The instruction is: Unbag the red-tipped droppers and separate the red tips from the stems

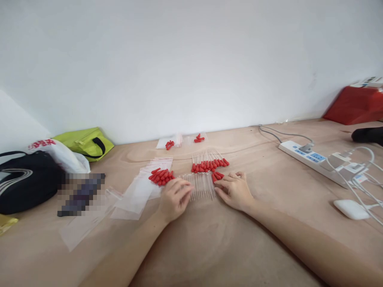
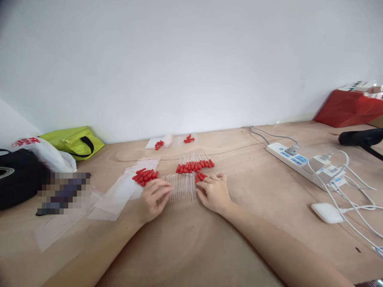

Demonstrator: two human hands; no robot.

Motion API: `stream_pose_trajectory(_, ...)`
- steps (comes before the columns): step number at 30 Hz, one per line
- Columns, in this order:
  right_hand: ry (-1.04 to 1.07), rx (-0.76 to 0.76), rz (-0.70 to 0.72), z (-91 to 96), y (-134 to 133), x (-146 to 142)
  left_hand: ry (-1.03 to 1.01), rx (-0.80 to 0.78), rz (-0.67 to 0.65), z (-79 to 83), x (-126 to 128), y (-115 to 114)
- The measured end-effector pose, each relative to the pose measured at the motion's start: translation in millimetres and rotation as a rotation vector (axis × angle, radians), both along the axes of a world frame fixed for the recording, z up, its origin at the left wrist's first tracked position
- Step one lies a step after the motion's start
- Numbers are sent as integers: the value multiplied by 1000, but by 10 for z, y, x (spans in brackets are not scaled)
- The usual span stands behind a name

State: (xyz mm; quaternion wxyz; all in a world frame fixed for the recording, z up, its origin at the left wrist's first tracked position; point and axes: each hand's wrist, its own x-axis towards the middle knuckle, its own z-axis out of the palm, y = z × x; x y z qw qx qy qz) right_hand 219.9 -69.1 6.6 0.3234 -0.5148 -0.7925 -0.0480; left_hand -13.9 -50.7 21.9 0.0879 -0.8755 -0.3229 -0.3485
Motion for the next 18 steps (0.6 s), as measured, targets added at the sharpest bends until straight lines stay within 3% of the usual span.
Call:
stream_pose_trajectory(2, -18, 2, 16, -26, 0, -51, 80, -57, -101, -49, 96, -107)
stream_pose_trajectory(5, -40, 7, 48, -47, 1, -113, 130, -132, -113, -67, 141, -136)
stream_pose_trajectory(8, -33, 9, 54, -44, 12, -128, 195, -163, -113, -30, 146, -65)
stream_pose_trajectory(14, 109, 2, -129, -47, 147, -6, 442, -259, -262, 98, 296, 138)
stream_pose_trajectory(18, 128, -59, -22, -79, 245, 55, 553, -297, -306, 105, 417, 231)
